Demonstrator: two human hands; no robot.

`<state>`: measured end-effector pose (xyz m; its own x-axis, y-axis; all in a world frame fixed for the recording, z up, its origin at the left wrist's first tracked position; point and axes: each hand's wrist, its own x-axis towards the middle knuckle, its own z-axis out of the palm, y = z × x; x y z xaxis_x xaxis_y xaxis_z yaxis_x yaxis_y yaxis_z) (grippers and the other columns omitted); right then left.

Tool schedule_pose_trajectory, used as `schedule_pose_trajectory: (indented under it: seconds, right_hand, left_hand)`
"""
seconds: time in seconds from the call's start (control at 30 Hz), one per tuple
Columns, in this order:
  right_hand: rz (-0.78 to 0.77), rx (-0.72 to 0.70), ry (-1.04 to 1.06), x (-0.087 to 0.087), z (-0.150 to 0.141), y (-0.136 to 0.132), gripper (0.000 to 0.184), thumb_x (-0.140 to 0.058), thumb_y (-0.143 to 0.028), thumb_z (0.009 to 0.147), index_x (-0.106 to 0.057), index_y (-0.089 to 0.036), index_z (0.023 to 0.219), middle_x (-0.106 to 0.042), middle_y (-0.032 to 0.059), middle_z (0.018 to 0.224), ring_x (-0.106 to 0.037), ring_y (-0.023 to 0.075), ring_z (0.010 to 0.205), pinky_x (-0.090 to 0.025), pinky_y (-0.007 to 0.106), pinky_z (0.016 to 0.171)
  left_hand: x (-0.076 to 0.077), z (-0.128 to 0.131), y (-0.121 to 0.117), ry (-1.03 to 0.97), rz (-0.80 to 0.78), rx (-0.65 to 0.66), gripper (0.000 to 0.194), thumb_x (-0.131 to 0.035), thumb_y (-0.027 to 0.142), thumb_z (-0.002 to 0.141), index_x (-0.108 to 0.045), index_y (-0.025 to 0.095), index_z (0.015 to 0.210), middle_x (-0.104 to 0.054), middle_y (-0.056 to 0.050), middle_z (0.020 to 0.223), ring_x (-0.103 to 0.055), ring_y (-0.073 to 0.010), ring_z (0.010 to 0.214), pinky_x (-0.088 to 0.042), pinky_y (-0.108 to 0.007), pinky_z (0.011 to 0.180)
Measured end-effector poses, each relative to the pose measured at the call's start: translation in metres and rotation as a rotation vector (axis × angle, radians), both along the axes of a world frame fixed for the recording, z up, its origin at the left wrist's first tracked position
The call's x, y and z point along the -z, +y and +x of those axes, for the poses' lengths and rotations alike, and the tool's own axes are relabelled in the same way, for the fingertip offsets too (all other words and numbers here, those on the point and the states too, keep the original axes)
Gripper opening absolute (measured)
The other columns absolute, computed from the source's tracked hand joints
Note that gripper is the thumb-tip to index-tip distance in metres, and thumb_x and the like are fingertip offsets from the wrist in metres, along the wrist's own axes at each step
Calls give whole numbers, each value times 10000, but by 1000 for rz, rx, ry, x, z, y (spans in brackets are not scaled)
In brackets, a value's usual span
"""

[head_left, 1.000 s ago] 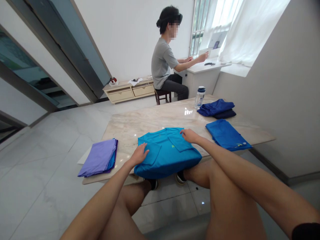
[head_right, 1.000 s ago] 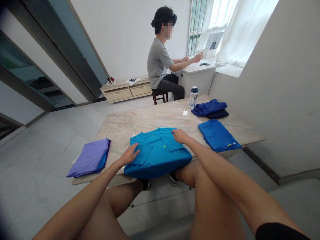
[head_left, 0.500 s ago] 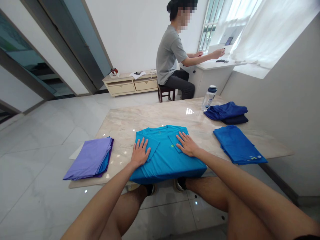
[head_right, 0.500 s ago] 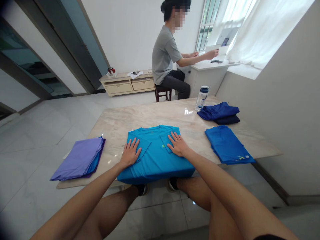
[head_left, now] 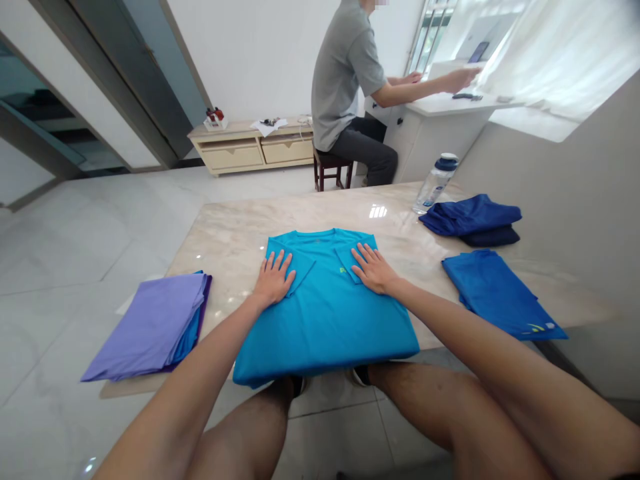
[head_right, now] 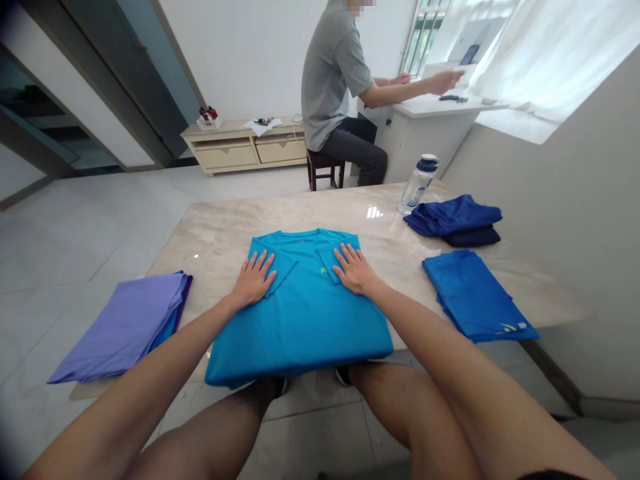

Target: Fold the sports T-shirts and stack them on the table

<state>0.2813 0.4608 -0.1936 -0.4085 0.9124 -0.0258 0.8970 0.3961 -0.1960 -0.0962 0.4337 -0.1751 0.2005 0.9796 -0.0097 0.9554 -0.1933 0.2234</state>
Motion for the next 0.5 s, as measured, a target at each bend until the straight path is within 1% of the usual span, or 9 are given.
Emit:
schedule_pose_trajectory:
  seconds: [0.07,0.13,0.23,0.37,0.43,0.5]
  right_hand:
    - [-18,-6,-12,-2,3,-9,754,-263,-593,1149,-294,-175,1776,-129,125,1844,-103,359,1717,-137,579,1386]
    - [-23,-5,-27,-4,6,-25,759,-262,-594,1147,-293,-168,1775,-132,132,1842,-107,362,1716,-149,582,1384]
    - [-3,0,-45,-4,9,-60,775,-243,-610,1144,-303,-160,1771,-142,137,1841,-111,365,1714,-162,581,1383]
    - [33,-9,-43,1,11,-113,755,-252,-609,1138,-339,-193,1763,-193,131,1836,-165,364,1707,-211,581,1371]
    - [6,0,-40,-2,12,-132,738,-305,-594,1131,-360,-206,1756,-229,131,1832,-193,374,1701,-223,585,1366]
    - [-60,-33,-14,-13,17,-140,716,-424,-554,1105,-418,-205,1731,-295,152,1813,-280,412,1668,-271,605,1342]
  left_hand:
    - [0,0,-15,-10,5,-1,719,-371,538,1090,-364,242,1745,-228,-69,1848,-131,-380,1720,-104,-580,1388]
    - [0,1,-34,-12,13,6,721,-384,541,1085,-380,236,1739,-240,-82,1843,-138,-390,1717,-109,-591,1386]
    - [-2,3,-68,4,14,18,731,-369,548,1086,-386,212,1735,-242,-104,1840,-138,-406,1715,-113,-610,1381]
    - [-7,10,-118,30,-15,10,737,-355,537,1089,-383,182,1734,-238,-133,1838,-140,-437,1708,-121,-642,1370]
    - [-13,14,-141,53,-45,12,730,-373,531,1086,-398,179,1725,-260,-147,1832,-151,-450,1703,-154,-653,1358]
    - [-22,15,-157,77,-84,42,705,-437,530,1071,-457,188,1687,-343,-166,1801,-231,-458,1680,-240,-649,1330]
